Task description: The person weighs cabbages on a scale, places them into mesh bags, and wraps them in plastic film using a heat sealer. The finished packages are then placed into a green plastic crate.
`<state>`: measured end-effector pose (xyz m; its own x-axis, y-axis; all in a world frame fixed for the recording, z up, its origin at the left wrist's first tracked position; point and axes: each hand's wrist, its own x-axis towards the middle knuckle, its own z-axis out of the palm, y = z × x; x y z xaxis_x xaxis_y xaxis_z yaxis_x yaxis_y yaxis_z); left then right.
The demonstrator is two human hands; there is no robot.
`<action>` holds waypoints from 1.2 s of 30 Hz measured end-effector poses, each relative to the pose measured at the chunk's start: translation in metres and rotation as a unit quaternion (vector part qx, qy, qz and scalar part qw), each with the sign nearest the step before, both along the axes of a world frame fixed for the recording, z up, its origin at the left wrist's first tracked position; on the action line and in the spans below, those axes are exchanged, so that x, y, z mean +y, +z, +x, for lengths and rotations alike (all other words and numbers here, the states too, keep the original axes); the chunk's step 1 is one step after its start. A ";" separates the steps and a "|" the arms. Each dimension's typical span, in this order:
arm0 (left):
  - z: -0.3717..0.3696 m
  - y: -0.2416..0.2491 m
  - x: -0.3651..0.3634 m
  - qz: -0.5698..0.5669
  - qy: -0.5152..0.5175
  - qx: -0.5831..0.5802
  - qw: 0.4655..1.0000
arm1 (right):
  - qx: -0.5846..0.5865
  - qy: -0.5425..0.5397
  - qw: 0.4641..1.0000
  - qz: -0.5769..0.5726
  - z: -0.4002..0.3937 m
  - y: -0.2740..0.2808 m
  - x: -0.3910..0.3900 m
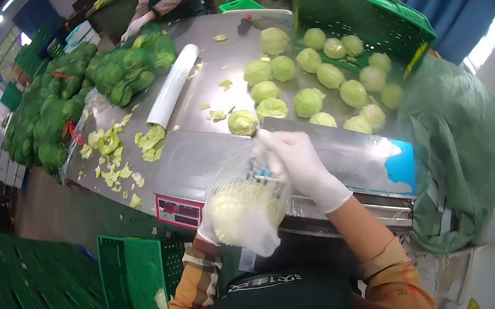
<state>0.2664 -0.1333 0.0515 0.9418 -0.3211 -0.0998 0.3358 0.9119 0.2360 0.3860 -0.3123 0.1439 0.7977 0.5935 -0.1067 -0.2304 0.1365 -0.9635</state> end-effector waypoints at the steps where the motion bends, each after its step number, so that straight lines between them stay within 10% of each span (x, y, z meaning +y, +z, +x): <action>1: -0.001 -0.017 -0.003 0.011 -0.016 -0.114 0.993 | 0.027 -0.039 0.993 -0.104 0.000 -0.015 -0.018; 2: 0.001 -0.016 -0.009 0.012 -0.026 -0.117 0.993 | 0.057 -0.076 0.974 -0.208 -0.003 -0.033 -0.032; 3: 0.002 -0.015 -0.019 0.374 0.022 -0.252 0.892 | 0.051 -0.095 0.978 -0.176 -0.013 -0.059 -0.034; 5: 0.005 -0.008 -0.045 0.668 0.063 -0.358 0.650 | 0.078 -0.094 0.992 0.024 -0.042 -0.082 -0.045; 7: 0.014 0.015 -0.075 0.312 0.030 -0.079 0.946 | 0.031 -0.204 0.978 0.036 -0.020 -0.144 -0.061; 8: 0.023 0.021 -0.082 0.274 0.022 -0.072 0.959 | 0.012 -0.222 0.975 0.018 -0.013 -0.134 -0.088; 10: 0.044 0.048 -0.096 0.282 0.008 -0.059 0.958 | 0.003 -0.199 0.979 0.052 -0.004 -0.083 -0.140; 12: 0.061 0.052 -0.101 0.528 0.050 -0.144 0.836 | 0.092 -0.144 0.961 0.216 -0.013 -0.019 -0.172; 20: 0.146 -0.027 -0.169 0.654 0.029 -0.260 0.710 | -0.031 -0.254 0.962 -0.095 0.016 -0.091 -0.240; 22: 0.156 -0.039 -0.172 0.629 0.051 -0.287 0.720 | 0.001 -0.255 0.963 -0.092 0.012 -0.107 -0.252; 24: 0.152 -0.009 -0.151 0.644 -0.168 -0.089 0.741 | -0.028 -0.279 0.955 -0.099 0.011 -0.118 -0.273; 27: 0.132 0.013 -0.108 0.631 -0.060 -0.137 0.761 | -0.041 -0.244 0.945 -0.214 -0.011 -0.094 -0.319; 29: 0.112 0.015 -0.068 0.842 0.062 -0.313 0.435 | -0.123 -0.206 0.913 -0.328 -0.034 -0.079 -0.344; 30: 0.103 0.017 -0.053 0.842 0.062 -0.315 0.433 | -0.297 -0.116 0.836 -0.447 -0.052 -0.063 -0.351; 31: 0.093 0.023 -0.041 0.845 0.016 -0.451 0.287 | -0.454 -0.018 0.709 -0.540 -0.062 -0.056 -0.356; 32: 0.086 0.026 -0.033 0.813 -0.032 -0.567 0.128 | -0.454 -0.018 0.709 -0.539 -0.065 -0.058 -0.360; 34: 0.084 0.012 -0.026 0.774 -0.064 -0.620 0.110 | -0.570 0.132 0.524 -0.619 -0.070 -0.063 -0.364; 36: 0.084 0.006 -0.027 0.731 -0.093 -0.670 0.089 | -0.586 0.115 0.553 -0.581 -0.063 -0.071 -0.359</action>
